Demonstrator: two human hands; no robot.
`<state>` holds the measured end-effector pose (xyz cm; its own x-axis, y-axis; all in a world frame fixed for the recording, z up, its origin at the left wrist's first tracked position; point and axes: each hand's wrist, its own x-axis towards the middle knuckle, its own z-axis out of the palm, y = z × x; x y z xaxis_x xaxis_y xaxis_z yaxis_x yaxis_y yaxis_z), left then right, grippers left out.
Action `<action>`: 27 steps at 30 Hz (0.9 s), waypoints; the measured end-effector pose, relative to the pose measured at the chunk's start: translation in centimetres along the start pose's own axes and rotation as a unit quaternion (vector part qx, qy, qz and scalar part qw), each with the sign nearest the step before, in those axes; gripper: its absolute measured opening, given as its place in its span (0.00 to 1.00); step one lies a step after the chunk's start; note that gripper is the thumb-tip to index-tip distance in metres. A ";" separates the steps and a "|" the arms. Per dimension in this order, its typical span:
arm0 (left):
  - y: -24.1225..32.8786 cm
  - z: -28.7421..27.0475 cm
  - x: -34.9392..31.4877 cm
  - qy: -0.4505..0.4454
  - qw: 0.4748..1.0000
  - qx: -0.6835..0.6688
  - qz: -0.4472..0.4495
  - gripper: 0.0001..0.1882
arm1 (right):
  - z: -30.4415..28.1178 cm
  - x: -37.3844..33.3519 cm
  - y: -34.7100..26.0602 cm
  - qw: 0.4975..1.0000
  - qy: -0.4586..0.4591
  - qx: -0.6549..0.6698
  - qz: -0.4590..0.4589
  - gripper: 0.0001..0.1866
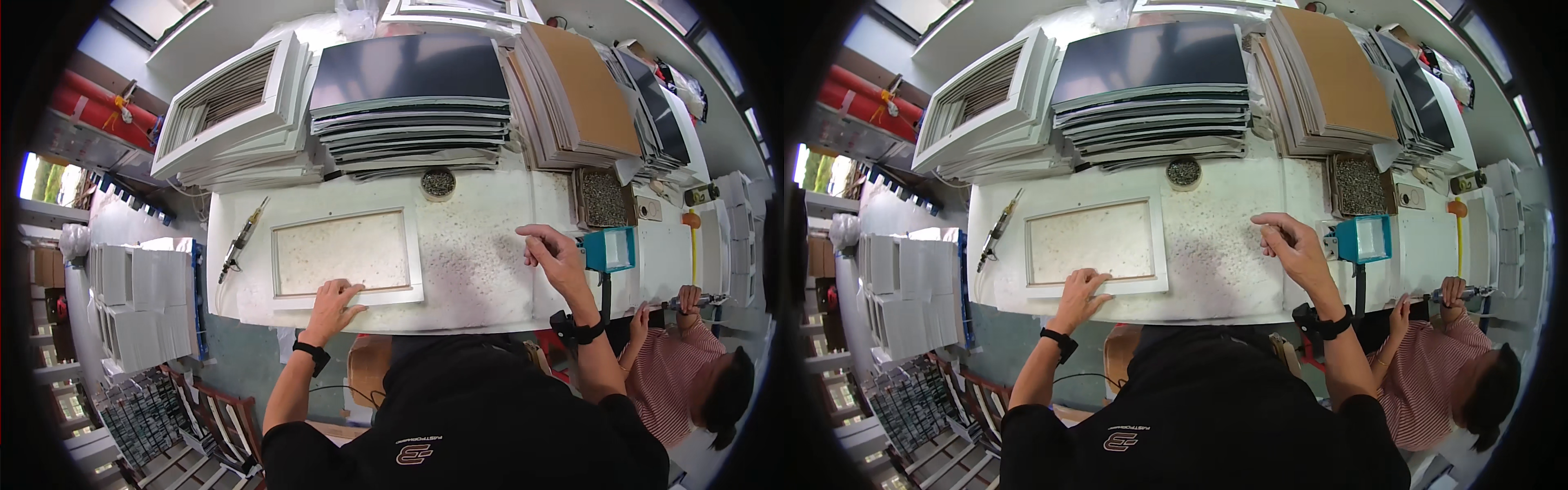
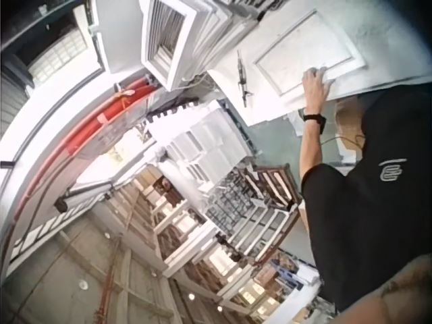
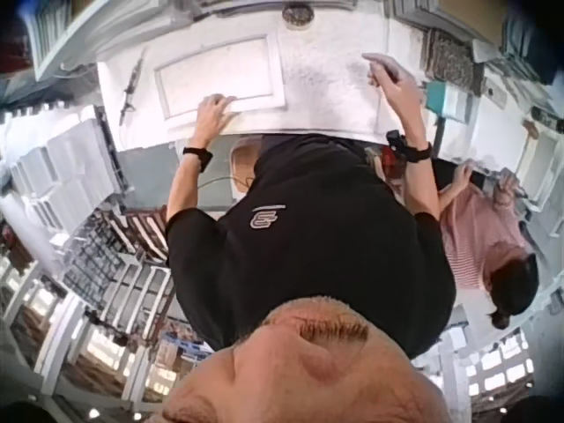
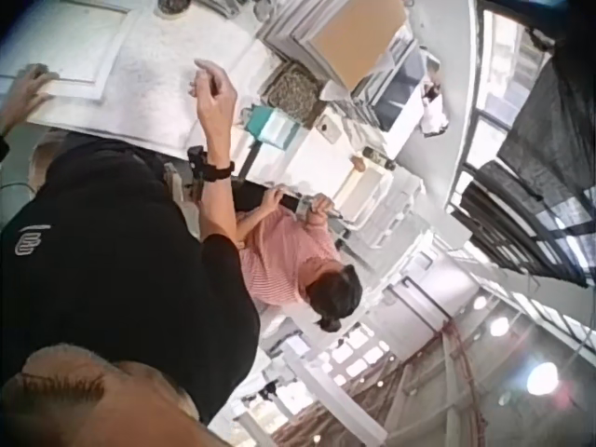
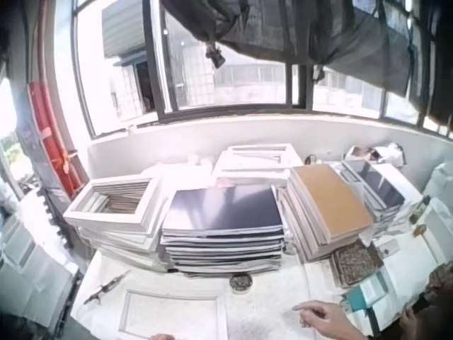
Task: The person uses a pneumatic screwdriver to fasten screws into pre-drilled holes on a white rectangular frame. After securing the frame, the person lifts it and places it onto a stack of similar frames. The person then picks up a dark rectangular panel from a nearby pile and places it on the workbench.
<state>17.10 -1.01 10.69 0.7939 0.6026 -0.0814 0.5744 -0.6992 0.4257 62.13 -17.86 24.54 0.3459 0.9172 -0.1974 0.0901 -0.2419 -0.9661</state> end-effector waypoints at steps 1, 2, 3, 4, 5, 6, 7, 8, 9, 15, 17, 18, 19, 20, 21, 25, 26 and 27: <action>-0.1 -0.1 -0.1 0.002 1.000 0.010 0.008 0.27 | 0.4 1.0 -0.9 1.000 0.002 0.002 -0.005 0.15; 0.0 -0.6 0.3 0.006 1.000 0.021 0.016 0.27 | 0.6 2.2 -1.5 1.000 0.014 0.000 -0.018 0.15; 0.0 -0.8 1.2 0.027 0.999 0.015 0.022 0.28 | 0.6 3.3 -1.9 0.999 0.025 -0.002 -0.031 0.15; 0.4 -1.5 2.0 0.048 0.999 0.008 0.025 0.30 | 0.7 4.5 -2.2 0.998 0.034 -0.004 -0.044 0.16; 1.2 -3.0 3.1 0.067 0.997 0.001 0.028 0.31 | 0.6 6.0 -2.8 0.995 0.069 -0.021 -0.065 0.16; 2.0 -4.5 4.7 0.115 0.993 0.009 0.038 0.31 | 0.3 7.7 -3.5 0.990 0.103 -0.038 -0.086 0.16; 3.6 -7.1 6.9 0.162 0.986 0.016 0.044 0.32 | 0.0 9.6 -4.2 0.984 0.133 -0.055 -0.106 0.16; 5.0 -9.4 9.4 0.209 0.976 0.021 0.051 0.33 | -0.5 11.6 -4.4 0.978 0.156 -0.066 -0.122 0.17; 6.1 -11.6 12.0 0.247 0.968 0.026 0.049 0.33 | -1.2 13.7 -4.5 0.971 0.178 -0.078 -0.139 0.17; 4.8 -17.7 25.1 0.338 0.936 0.096 -0.030 0.26 | -3.2 20.8 -6.6 0.952 0.192 -0.190 -0.147 0.22; 4.2 -18.0 26.7 0.318 0.941 0.097 -0.064 0.25 | -3.5 21.9 -6.6 0.964 0.174 -0.153 -0.131 0.22; 4.0 -18.1 27.3 0.308 0.943 0.097 -0.082 0.25 | -3.6 22.2 -6.5 0.969 0.165 -0.134 -0.124 0.22; 3.9 -18.1 27.7 0.321 0.938 0.101 -0.085 0.25 | -3.7 22.4 -6.7 0.971 0.159 -0.138 -0.114 0.22; 3.8 -18.4 27.9 0.317 0.938 0.090 -0.102 0.26 | -3.7 22.4 -6.9 0.972 0.153 -0.141 -0.105 0.21; 3.7 -18.8 28.0 0.313 0.939 0.080 -0.120 0.26 | -3.8 22.6 -7.1 0.974 0.146 -0.145 -0.096 0.21; 3.6 -19.1 28.7 0.328 0.930 0.079 -0.146 0.27 | -4.2 23.3 -6.7 0.978 0.137 -0.120 -0.106 0.21; 3.9 -19.1 28.6 0.331 0.926 0.092 -0.154 0.27 | -4.3 23.3 -6.9 0.979 0.130 -0.121 -0.101 0.21; 4.0 -18.9 28.5 0.334 0.924 0.112 -0.150 0.26 | -4.3 23.4 -7.0 0.980 0.123 -0.121 -0.096 0.21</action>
<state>38.22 20.63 27.12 0.3340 0.8334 0.4403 0.8350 -0.4783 0.2720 73.63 3.95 27.41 0.5132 0.8563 0.0581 0.3836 -0.1683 -0.9080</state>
